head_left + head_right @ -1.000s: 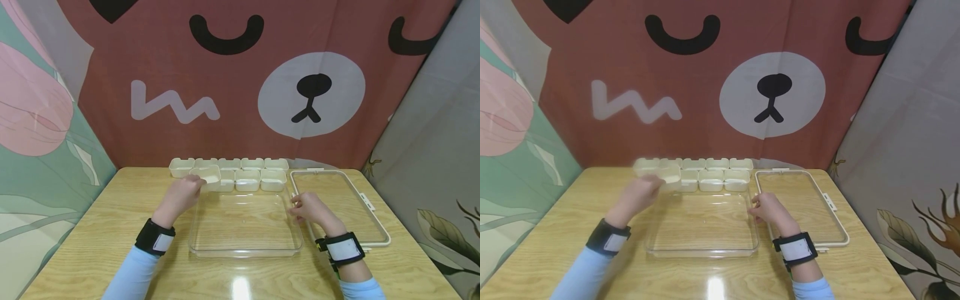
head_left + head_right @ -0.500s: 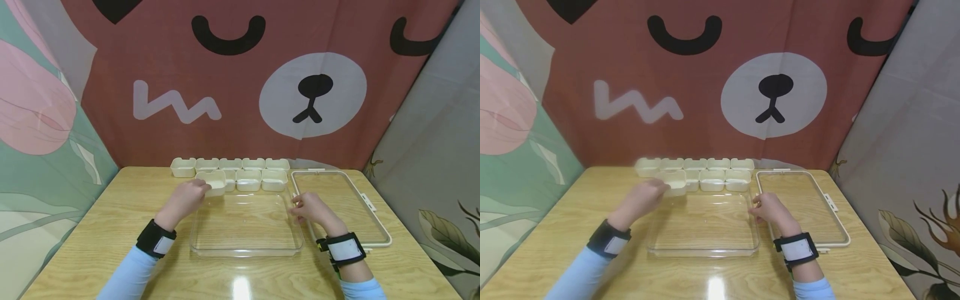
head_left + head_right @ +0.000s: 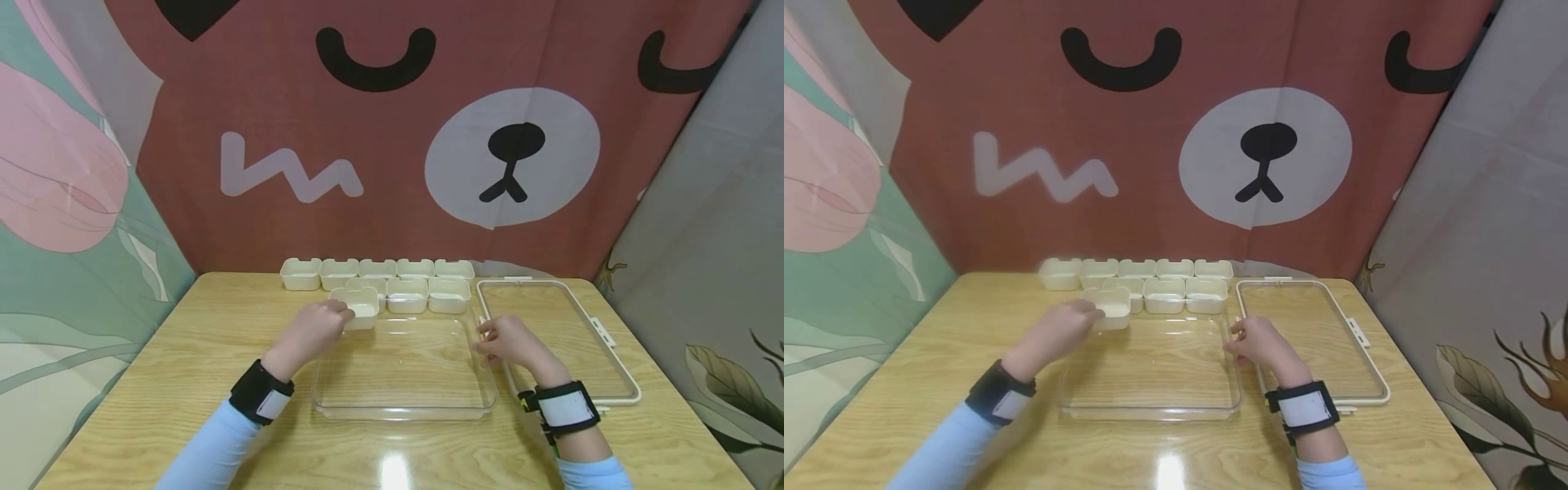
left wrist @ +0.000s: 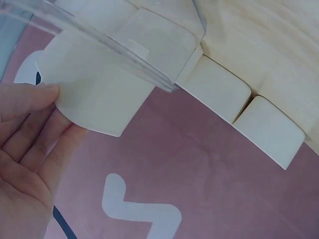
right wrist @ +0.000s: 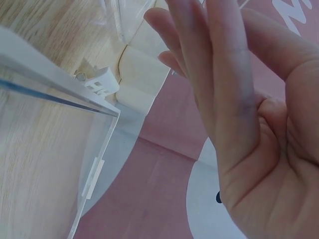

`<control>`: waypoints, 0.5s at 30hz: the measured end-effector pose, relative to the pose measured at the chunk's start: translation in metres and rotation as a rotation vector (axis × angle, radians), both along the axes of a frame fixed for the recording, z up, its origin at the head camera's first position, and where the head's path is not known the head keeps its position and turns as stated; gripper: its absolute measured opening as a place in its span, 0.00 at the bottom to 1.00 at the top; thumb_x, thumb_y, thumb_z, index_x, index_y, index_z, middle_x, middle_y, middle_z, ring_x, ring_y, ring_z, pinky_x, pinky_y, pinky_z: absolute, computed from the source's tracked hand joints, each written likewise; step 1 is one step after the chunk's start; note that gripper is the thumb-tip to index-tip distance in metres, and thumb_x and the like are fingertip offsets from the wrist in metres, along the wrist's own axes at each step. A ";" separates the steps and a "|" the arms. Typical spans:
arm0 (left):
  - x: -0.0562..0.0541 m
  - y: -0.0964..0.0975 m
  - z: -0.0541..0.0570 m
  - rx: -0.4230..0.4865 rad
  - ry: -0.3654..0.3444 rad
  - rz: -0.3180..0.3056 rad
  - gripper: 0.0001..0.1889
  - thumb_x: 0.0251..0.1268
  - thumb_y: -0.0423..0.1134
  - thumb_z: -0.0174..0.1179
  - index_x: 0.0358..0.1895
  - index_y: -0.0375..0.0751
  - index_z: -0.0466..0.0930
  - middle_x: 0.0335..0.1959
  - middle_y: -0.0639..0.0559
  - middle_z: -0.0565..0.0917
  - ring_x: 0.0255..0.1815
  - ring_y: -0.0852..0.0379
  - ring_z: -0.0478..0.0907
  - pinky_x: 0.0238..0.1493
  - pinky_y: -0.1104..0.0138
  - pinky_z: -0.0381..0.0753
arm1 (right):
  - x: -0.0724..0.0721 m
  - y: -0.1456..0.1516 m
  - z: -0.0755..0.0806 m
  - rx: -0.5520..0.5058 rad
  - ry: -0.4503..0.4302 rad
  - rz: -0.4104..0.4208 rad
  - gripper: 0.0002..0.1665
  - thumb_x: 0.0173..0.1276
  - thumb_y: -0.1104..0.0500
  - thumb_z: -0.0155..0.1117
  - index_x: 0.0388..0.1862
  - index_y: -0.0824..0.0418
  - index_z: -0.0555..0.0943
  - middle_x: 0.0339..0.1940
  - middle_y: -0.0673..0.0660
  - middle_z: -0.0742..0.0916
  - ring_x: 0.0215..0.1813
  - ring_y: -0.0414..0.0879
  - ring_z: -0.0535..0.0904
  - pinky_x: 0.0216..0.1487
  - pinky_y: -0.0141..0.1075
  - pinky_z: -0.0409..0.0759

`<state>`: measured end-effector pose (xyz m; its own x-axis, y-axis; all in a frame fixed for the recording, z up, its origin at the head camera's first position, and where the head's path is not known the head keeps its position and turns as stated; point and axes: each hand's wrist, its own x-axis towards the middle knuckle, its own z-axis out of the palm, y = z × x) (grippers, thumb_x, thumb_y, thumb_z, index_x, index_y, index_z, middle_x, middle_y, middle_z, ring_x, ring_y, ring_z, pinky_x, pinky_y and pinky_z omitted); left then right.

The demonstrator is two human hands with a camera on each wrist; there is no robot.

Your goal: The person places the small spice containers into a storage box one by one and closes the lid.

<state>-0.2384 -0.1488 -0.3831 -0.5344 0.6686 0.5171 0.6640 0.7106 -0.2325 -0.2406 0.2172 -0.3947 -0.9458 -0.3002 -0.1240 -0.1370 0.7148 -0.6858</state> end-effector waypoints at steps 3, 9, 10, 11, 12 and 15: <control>-0.001 0.000 -0.002 -0.005 0.000 -0.014 0.09 0.45 0.21 0.59 0.25 0.40 0.80 0.19 0.52 0.77 0.19 0.60 0.71 0.19 0.72 0.69 | 0.000 0.000 0.000 0.002 0.000 -0.001 0.28 0.61 0.64 0.65 0.55 0.81 0.72 0.33 0.65 0.87 0.24 0.50 0.85 0.32 0.39 0.83; -0.001 0.001 -0.005 -0.047 -0.018 -0.023 0.09 0.48 0.21 0.59 0.25 0.40 0.81 0.21 0.52 0.79 0.20 0.60 0.74 0.20 0.71 0.72 | 0.001 -0.001 0.000 0.003 -0.001 -0.006 0.28 0.61 0.65 0.65 0.56 0.81 0.72 0.34 0.65 0.86 0.24 0.48 0.85 0.30 0.38 0.83; -0.001 0.001 -0.006 -0.052 -0.025 -0.025 0.09 0.48 0.21 0.59 0.25 0.40 0.81 0.21 0.52 0.79 0.20 0.60 0.74 0.20 0.71 0.73 | 0.001 -0.001 0.000 0.002 0.000 -0.005 0.28 0.61 0.65 0.65 0.56 0.81 0.72 0.34 0.65 0.86 0.24 0.48 0.85 0.29 0.38 0.83; -0.001 0.001 -0.006 -0.055 -0.035 -0.024 0.09 0.48 0.21 0.59 0.26 0.40 0.82 0.22 0.52 0.80 0.21 0.60 0.75 0.20 0.70 0.74 | 0.001 -0.001 0.000 -0.002 -0.001 -0.007 0.28 0.61 0.65 0.65 0.56 0.81 0.72 0.34 0.66 0.86 0.24 0.48 0.85 0.29 0.37 0.83; -0.001 0.001 -0.006 -0.059 -0.045 -0.022 0.09 0.49 0.21 0.59 0.26 0.40 0.82 0.22 0.52 0.80 0.20 0.60 0.75 0.20 0.70 0.74 | 0.001 -0.001 0.000 -0.003 0.000 -0.006 0.28 0.61 0.66 0.65 0.56 0.81 0.71 0.34 0.66 0.86 0.24 0.49 0.85 0.29 0.37 0.83; -0.001 0.002 -0.008 -0.057 -0.081 -0.014 0.08 0.51 0.22 0.60 0.27 0.39 0.83 0.22 0.51 0.80 0.20 0.60 0.73 0.20 0.71 0.73 | 0.001 -0.001 0.001 -0.008 -0.001 -0.004 0.28 0.61 0.66 0.64 0.56 0.81 0.71 0.34 0.66 0.86 0.24 0.49 0.85 0.29 0.38 0.83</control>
<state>-0.2398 -0.1470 -0.3907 -0.5636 0.7033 0.4332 0.6918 0.6885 -0.2177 -0.2392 0.2161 -0.3940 -0.9470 -0.2969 -0.1224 -0.1332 0.7100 -0.6915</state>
